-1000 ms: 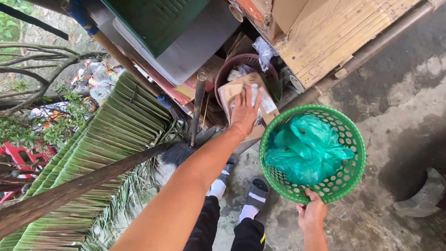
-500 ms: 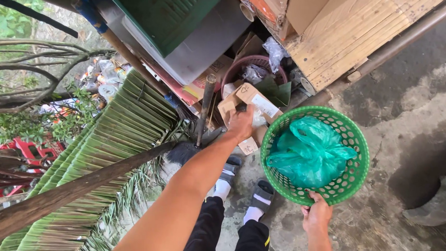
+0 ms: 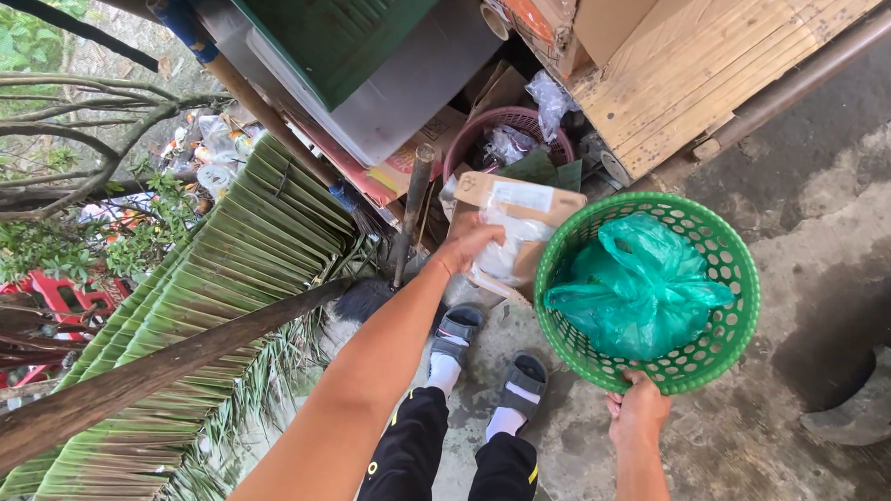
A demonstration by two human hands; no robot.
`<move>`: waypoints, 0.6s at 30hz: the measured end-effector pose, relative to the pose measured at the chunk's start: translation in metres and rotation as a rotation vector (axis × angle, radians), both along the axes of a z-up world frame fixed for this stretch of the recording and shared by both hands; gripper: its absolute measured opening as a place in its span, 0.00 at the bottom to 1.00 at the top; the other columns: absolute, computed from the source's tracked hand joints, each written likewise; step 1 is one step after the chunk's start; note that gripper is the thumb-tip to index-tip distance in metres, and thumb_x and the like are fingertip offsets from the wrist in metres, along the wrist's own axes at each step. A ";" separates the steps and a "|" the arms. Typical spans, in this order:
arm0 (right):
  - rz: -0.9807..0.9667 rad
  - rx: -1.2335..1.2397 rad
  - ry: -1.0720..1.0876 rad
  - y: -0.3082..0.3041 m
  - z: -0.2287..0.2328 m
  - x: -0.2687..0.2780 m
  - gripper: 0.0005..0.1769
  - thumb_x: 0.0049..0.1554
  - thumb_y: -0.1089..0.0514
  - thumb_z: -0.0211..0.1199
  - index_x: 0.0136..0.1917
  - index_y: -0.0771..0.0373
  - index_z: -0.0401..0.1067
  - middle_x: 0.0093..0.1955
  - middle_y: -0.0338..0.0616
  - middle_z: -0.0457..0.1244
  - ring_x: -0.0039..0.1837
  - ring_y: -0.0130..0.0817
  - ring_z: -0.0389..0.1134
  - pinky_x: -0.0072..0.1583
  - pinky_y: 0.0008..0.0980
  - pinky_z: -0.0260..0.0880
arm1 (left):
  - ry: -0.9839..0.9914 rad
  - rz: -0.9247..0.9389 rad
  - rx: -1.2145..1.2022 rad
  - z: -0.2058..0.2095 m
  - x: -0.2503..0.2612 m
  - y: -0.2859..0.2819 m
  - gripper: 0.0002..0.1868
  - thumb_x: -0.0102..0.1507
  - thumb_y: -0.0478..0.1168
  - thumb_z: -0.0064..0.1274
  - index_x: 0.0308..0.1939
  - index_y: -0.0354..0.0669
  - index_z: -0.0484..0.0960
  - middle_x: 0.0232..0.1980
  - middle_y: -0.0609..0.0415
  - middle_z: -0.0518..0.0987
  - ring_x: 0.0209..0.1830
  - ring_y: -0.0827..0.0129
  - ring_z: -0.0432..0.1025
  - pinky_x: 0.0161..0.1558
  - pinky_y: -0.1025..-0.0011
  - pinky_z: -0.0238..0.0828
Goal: The person ties a green plastic bag inside a green basket, then carries the basket out of a kitchen, through a doorway, and along an outdoor path. They pick up a second basket containing a white bag and continue walking toward a disposal area.
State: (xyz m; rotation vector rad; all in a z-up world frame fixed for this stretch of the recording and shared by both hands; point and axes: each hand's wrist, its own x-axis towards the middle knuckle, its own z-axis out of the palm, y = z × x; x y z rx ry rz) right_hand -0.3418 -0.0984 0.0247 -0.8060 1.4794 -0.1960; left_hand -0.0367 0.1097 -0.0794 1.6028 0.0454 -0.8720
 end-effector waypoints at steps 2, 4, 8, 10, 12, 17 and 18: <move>-0.012 0.005 0.028 -0.003 0.005 0.003 0.05 0.57 0.69 0.53 0.47 0.64 0.64 0.36 0.42 0.59 0.27 0.28 0.53 0.27 0.29 0.45 | 0.110 0.058 -0.114 0.005 -0.001 0.006 0.08 0.52 0.36 0.58 0.33 0.35 0.83 0.34 0.51 0.82 0.33 0.65 0.75 0.38 0.67 0.72; -0.023 0.012 0.052 -0.005 0.006 0.005 0.05 0.57 0.69 0.53 0.47 0.64 0.64 0.36 0.42 0.58 0.27 0.27 0.53 0.28 0.28 0.45 | 0.215 0.116 -0.226 0.013 -0.001 0.011 0.07 0.52 0.34 0.57 0.32 0.35 0.83 0.32 0.51 0.81 0.32 0.65 0.75 0.38 0.66 0.72; 0.004 -0.010 0.067 -0.010 -0.001 0.004 0.03 0.57 0.68 0.53 0.46 0.65 0.64 0.36 0.42 0.57 0.27 0.28 0.52 0.28 0.29 0.44 | 0.386 0.123 -0.348 0.022 -0.004 0.017 0.13 0.53 0.35 0.53 0.42 0.36 0.82 0.40 0.50 0.82 0.39 0.63 0.78 0.44 0.63 0.77; 0.001 -0.002 0.114 -0.013 -0.010 0.003 0.00 0.58 0.68 0.53 0.45 0.66 0.64 0.36 0.43 0.58 0.28 0.28 0.53 0.28 0.30 0.44 | 0.444 0.128 -0.366 0.017 -0.010 0.021 0.17 0.55 0.35 0.52 0.47 0.36 0.82 0.45 0.50 0.83 0.43 0.63 0.79 0.48 0.63 0.78; 0.002 0.013 -0.116 -0.018 -0.026 0.001 0.01 0.59 0.66 0.50 0.44 0.64 0.61 0.34 0.42 0.56 0.27 0.27 0.53 0.27 0.29 0.45 | 0.586 0.308 -0.577 0.007 -0.020 0.026 0.23 0.59 0.42 0.48 0.57 0.37 0.80 0.53 0.47 0.83 0.50 0.59 0.80 0.53 0.60 0.79; -0.014 -0.063 0.009 -0.019 -0.008 0.021 0.05 0.56 0.69 0.53 0.44 0.61 0.62 0.35 0.41 0.58 0.27 0.28 0.53 0.28 0.29 0.46 | 0.599 0.533 -0.726 -0.001 -0.022 0.030 0.24 0.66 0.48 0.41 0.59 0.39 0.78 0.54 0.47 0.83 0.51 0.56 0.79 0.52 0.56 0.79; -0.007 -0.072 0.007 -0.022 -0.012 0.020 0.04 0.56 0.68 0.53 0.44 0.62 0.61 0.35 0.41 0.58 0.27 0.28 0.53 0.28 0.29 0.45 | 0.566 0.579 -0.691 0.003 -0.020 0.027 0.22 0.67 0.48 0.40 0.59 0.41 0.78 0.54 0.49 0.83 0.51 0.58 0.79 0.51 0.55 0.78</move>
